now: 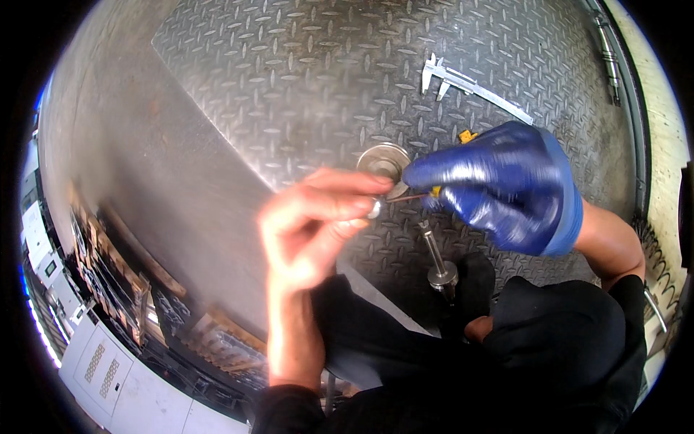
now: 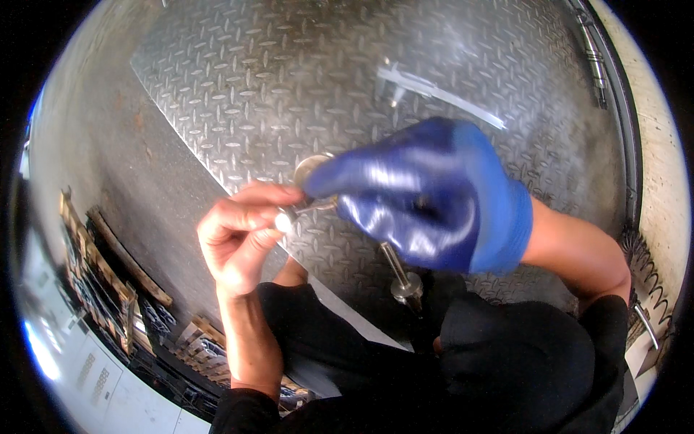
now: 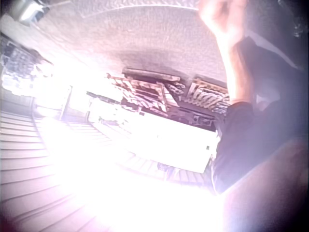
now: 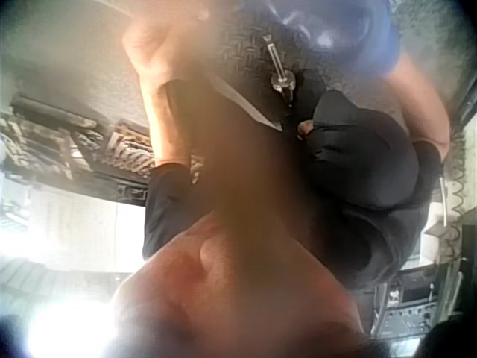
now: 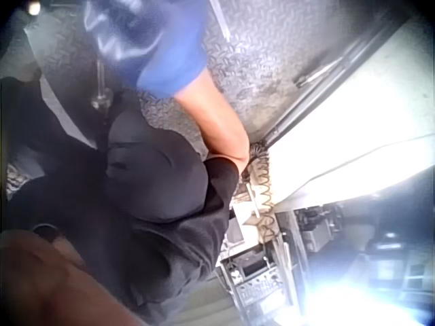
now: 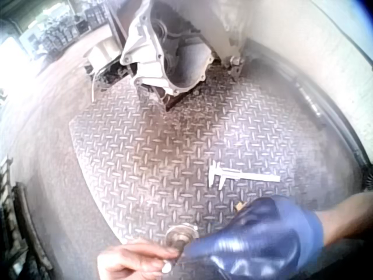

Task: The person sits on a metal diamond-plate floor and uses a small yellow-handled tool to clean the grooves and surfaces of two metallic mechanical components. The person holds one component in the left hand and scrubs it with the tool in the right hand, then switches to the second component to repeat the cleaning process.

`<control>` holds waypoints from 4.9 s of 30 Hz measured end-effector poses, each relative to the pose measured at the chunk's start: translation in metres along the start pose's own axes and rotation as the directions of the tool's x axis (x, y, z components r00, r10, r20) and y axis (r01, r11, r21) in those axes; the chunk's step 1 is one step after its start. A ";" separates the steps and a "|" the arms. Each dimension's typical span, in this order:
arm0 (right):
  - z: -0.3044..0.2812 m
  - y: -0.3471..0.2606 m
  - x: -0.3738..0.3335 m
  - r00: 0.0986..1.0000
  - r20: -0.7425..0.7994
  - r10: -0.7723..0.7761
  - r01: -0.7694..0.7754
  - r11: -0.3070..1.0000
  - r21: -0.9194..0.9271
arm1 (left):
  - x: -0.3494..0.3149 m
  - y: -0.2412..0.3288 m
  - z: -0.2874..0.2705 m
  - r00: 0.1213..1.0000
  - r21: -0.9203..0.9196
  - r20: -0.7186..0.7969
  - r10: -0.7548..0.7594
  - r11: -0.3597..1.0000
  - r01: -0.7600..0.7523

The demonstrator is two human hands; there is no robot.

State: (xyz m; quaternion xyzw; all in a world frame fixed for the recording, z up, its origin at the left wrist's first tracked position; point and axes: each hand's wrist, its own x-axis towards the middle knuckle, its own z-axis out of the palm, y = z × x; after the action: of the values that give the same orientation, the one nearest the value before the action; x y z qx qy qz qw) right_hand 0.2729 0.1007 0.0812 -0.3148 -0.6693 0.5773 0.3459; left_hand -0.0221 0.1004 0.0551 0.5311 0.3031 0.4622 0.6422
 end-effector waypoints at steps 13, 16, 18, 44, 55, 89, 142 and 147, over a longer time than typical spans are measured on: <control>0.007 0.010 0.003 0.993 0.084 0.078 -0.073 0.996 -0.059 | -0.003 0.002 -0.010 0.999 0.034 0.036 -0.022 0.999 0.021; -0.009 -0.009 0.009 0.894 0.211 0.395 -0.441 0.860 0.258 | -0.003 0.004 -0.008 0.998 0.036 0.065 -0.024 0.999 0.022; -0.015 -0.012 -0.002 0.799 0.282 0.531 -0.600 0.677 0.427 | -0.002 0.002 -0.004 0.998 0.038 0.064 -0.022 0.999 0.020; 0.020 -0.002 0.008 0.983 -0.175 0.058 -0.072 0.995 -0.071 | 0.001 0.001 -0.009 0.998 0.052 0.055 -0.029 0.998 0.026; 0.003 -0.019 0.008 0.816 0.164 0.555 -0.573 0.739 0.353 | -0.002 0.003 -0.007 0.995 0.074 0.092 -0.029 0.997 0.022; 0.013 -0.004 -0.007 0.944 0.130 -0.303 0.283 0.546 -0.788 | -0.001 0.002 -0.003 0.999 0.017 0.033 -0.038 0.999 0.038; 0.030 0.007 0.052 0.998 -0.012 -0.065 0.041 0.752 -0.657 | 0.017 -0.003 0.006 1.000 0.007 -0.005 -0.003 1.000 0.003; 0.029 0.009 0.053 0.999 -0.010 -0.043 0.028 0.781 -0.624 | 0.016 -0.005 0.006 0.999 -0.044 -0.033 -0.028 0.999 0.027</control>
State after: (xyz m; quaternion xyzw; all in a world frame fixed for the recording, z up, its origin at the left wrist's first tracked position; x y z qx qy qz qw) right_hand 0.2197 0.1290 0.0748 -0.4055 -0.8242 0.3133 0.2411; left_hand -0.0091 0.1124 0.0532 0.5047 0.3109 0.4688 0.6548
